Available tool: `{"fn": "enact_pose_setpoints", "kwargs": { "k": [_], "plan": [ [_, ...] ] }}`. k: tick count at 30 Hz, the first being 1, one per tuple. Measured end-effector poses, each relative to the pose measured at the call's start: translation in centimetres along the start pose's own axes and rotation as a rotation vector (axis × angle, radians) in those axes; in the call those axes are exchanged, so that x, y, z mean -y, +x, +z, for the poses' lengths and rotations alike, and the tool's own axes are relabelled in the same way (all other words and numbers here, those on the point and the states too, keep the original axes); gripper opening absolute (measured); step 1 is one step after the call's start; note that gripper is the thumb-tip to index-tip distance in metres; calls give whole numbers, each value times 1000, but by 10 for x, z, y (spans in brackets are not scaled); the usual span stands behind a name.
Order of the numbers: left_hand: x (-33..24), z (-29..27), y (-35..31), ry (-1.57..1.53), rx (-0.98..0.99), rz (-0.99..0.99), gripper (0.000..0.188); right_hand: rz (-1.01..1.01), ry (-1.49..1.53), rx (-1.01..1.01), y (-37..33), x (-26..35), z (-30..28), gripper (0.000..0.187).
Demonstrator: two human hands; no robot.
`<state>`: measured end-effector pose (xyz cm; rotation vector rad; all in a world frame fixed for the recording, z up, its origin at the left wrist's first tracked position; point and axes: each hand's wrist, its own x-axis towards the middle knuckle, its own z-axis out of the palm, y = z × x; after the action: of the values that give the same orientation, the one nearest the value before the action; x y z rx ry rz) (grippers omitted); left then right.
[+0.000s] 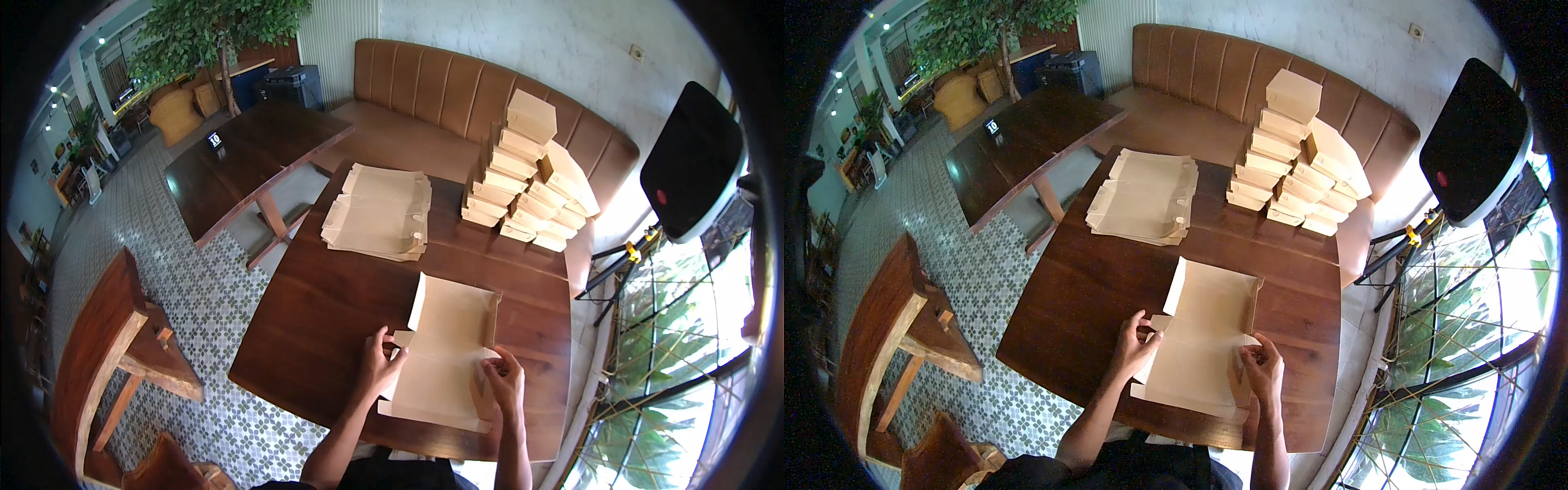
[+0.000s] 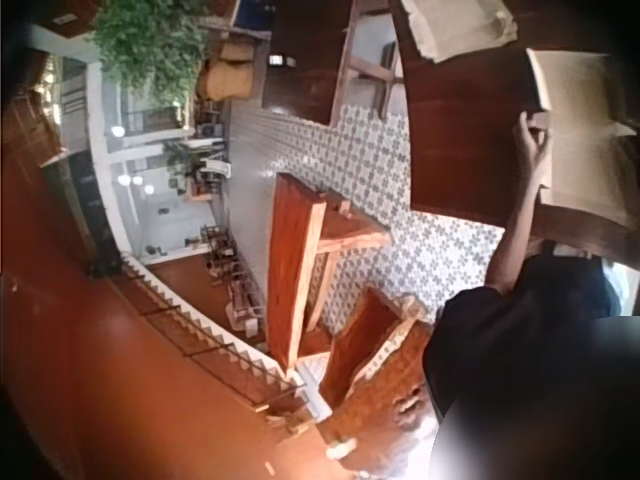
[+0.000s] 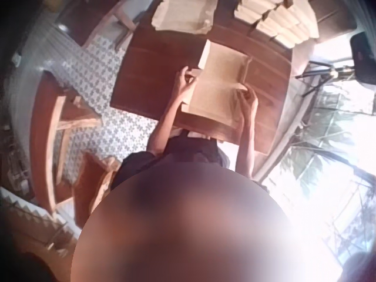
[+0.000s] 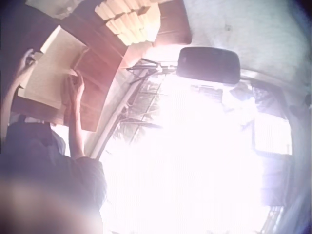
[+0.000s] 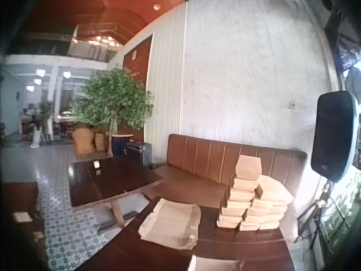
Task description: The person assembles flat cardboard boxes by folding and tucking the flaps into place. They handle each box one at a time, fold the sides, secure the tabs, and then place the completed box on a growing stack on the table.
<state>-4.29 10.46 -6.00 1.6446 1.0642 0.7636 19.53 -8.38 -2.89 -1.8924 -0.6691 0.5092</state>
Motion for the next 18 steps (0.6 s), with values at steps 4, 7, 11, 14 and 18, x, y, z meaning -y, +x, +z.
{"fn": "enact_pose_setpoints", "kwargs": {
  "k": [4,7,11,14,18],
  "plan": [
    [3,-2,2,65,-66,-13,70,-90,-57,-128,-2,0,7,54],
    [2,-4,5,-75,-53,-89,64,-31,61,-187,-6,-3,8,54],
    [-4,-7,4,-46,-95,-57,57,-16,73,-167,0,-7,8,54],
    [-12,-7,0,300,-247,108,49,-8,35,-137,4,-4,9,48],
    [-23,-6,-6,254,-164,14,44,-38,93,-33,3,10,14,32]
  ]
}}
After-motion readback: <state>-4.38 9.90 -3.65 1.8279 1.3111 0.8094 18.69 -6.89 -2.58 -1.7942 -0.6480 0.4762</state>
